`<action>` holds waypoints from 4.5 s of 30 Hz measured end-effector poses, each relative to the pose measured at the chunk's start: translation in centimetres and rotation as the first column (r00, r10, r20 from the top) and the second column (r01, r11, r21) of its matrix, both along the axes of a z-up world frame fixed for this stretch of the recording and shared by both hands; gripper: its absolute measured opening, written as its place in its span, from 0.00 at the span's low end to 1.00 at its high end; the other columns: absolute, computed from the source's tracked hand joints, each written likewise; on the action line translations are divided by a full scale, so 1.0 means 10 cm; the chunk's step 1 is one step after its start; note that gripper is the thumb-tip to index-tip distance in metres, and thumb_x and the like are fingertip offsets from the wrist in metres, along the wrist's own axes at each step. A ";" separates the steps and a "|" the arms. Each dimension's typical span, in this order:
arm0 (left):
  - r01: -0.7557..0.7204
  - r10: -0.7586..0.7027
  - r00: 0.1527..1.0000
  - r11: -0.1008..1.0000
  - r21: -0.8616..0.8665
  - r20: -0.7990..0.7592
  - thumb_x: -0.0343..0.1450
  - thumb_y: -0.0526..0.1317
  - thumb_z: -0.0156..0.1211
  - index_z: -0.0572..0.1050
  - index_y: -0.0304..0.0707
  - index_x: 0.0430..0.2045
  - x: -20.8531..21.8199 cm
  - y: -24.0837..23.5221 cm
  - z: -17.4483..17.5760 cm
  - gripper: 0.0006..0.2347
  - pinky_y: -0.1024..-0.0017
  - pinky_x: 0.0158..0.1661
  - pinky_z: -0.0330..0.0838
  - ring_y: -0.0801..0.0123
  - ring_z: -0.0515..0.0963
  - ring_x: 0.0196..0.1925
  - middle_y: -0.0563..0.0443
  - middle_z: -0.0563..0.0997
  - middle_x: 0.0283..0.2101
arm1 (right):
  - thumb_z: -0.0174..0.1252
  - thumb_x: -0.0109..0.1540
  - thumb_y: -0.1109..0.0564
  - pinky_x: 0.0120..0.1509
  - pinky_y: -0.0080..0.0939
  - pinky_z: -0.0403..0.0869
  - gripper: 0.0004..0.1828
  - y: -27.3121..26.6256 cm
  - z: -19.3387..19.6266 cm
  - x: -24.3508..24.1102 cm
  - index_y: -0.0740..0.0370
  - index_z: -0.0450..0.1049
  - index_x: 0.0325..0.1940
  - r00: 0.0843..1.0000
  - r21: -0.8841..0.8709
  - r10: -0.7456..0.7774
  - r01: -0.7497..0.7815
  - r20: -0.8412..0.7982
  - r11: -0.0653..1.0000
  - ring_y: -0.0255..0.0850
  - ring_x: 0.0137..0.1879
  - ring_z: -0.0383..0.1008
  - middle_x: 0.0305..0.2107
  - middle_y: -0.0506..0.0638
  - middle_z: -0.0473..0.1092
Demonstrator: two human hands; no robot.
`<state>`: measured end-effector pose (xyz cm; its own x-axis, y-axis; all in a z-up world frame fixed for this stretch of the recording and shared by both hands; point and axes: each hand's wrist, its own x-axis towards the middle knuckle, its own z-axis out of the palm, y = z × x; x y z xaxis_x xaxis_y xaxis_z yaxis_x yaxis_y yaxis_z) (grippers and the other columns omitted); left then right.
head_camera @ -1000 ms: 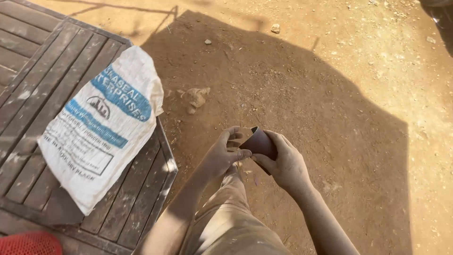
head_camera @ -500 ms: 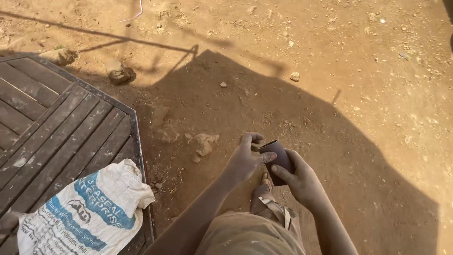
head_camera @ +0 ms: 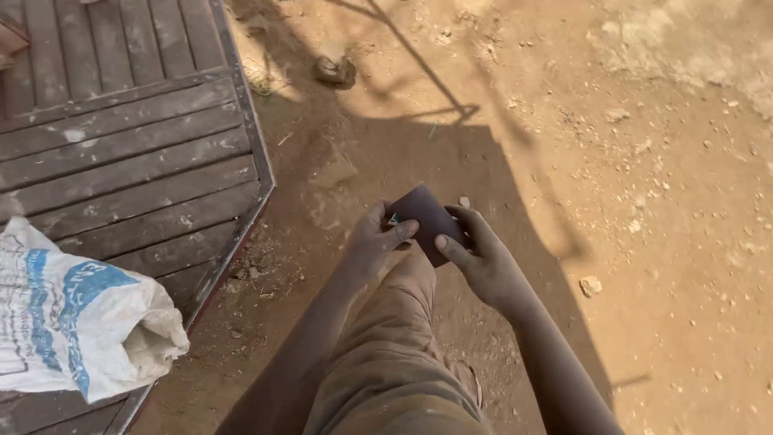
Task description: Sanding a wooden plank by hand using a piece of sandpaper
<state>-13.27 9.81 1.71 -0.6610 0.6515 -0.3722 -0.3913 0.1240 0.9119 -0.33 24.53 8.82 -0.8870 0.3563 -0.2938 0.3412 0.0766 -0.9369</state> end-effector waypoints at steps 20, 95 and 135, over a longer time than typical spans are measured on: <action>-0.279 0.286 0.953 0.957 -0.075 0.103 0.73 0.40 0.60 0.72 0.35 0.47 -3.62 2.59 0.21 0.11 0.69 0.39 0.80 0.60 0.82 0.42 0.44 0.79 0.42 | 0.63 0.58 0.56 0.42 0.46 0.76 0.23 3.01 -0.60 -4.26 0.71 0.76 0.55 0.982 -0.152 0.146 -0.127 0.120 0.980 0.49 0.36 0.77 0.33 0.63 0.78; -0.859 0.989 -0.066 0.012 -0.512 0.133 0.70 0.50 0.70 0.72 0.43 0.26 -19.00 -0.95 0.02 0.14 0.73 0.27 0.54 0.76 0.61 0.24 0.60 0.68 0.23 | 0.60 0.56 0.43 0.70 0.43 0.67 0.34 -1.79 -0.43 -22.24 0.47 0.67 0.66 -0.316 0.074 0.875 -0.928 0.366 -0.366 0.43 0.67 0.73 0.59 0.49 0.75; 0.076 -0.084 -0.982 -0.996 0.051 -0.167 0.72 0.55 0.65 0.76 0.35 0.57 -20.76 -5.50 1.99 0.26 0.55 0.50 0.78 0.53 0.79 0.53 0.40 0.77 0.50 | 0.47 0.72 0.55 0.58 0.55 0.78 0.17 -8.41 1.23 -22.74 0.61 0.65 0.64 -0.958 -0.279 0.188 -0.124 -0.216 -0.952 0.45 0.53 0.74 0.45 0.57 0.72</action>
<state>-220.89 -45.22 21.62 0.7625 -0.6073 -0.2230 0.2381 -0.0571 0.9696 -227.75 -59.59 21.17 0.8813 -0.4357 -0.1827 -0.0945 0.2162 -0.9718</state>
